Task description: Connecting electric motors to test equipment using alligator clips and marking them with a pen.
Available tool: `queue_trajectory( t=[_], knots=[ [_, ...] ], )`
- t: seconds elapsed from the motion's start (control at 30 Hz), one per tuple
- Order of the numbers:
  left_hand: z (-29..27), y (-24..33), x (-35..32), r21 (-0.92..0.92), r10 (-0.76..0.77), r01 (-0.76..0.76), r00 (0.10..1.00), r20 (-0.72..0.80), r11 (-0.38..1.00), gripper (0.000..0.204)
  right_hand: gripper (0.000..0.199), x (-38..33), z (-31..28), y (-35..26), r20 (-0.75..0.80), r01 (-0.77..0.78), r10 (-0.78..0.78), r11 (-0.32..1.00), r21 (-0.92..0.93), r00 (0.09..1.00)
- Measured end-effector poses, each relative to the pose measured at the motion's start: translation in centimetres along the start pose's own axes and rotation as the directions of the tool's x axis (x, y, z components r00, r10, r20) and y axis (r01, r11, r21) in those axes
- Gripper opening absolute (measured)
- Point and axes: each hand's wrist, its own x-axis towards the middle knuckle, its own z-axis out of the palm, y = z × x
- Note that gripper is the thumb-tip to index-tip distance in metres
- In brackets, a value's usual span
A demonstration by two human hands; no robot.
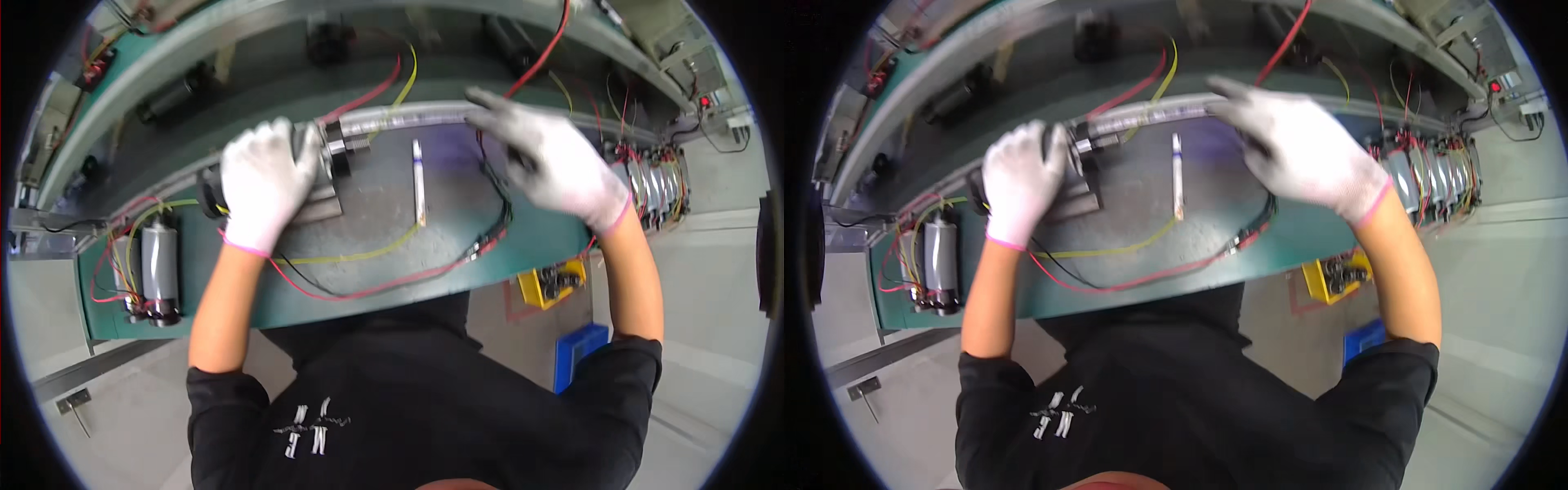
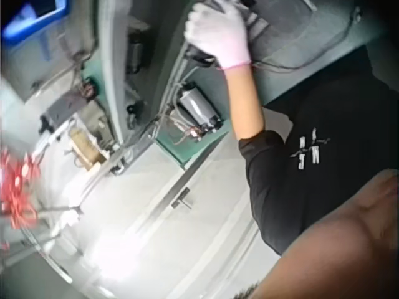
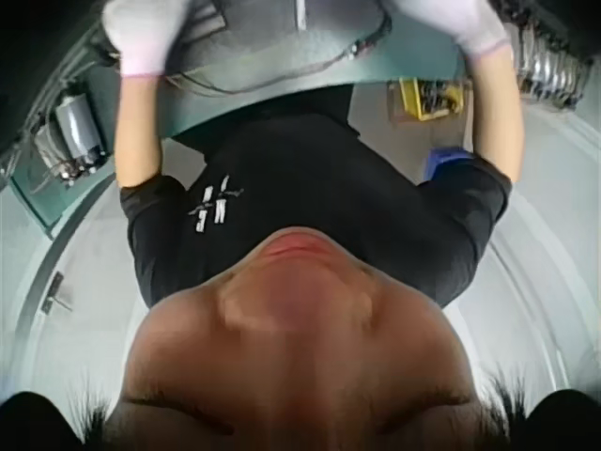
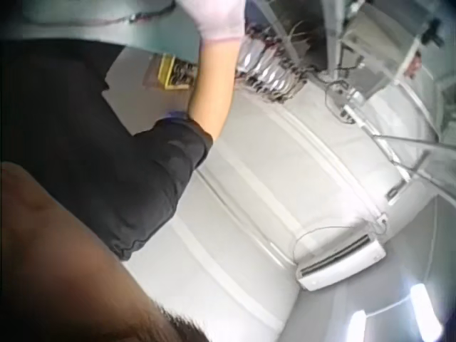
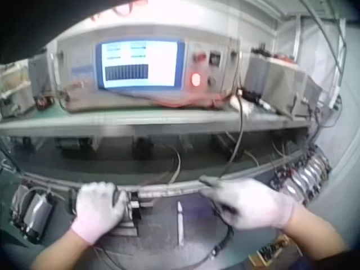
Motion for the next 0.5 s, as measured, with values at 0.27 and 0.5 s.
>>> queue_trajectory(
  t=[0.27, 0.5],
  knots=[
    [-0.6, 0.4, -0.7, -0.167, -0.023, 0.008, 0.996, -0.091, 0.986, 0.033, 0.052, -13.0, 10.5, 0.5, 0.201, -0.195, 0.165, 0.970, 0.143, 0.966],
    [-3.0, 7.4, -10.6, -0.761, 0.675, 0.280, 0.352, 0.648, 0.585, 0.041, 0.042, -12.2, 8.4, -1.3, 0.043, -0.146, 0.140, 0.932, 0.333, 0.989]
  ],
)
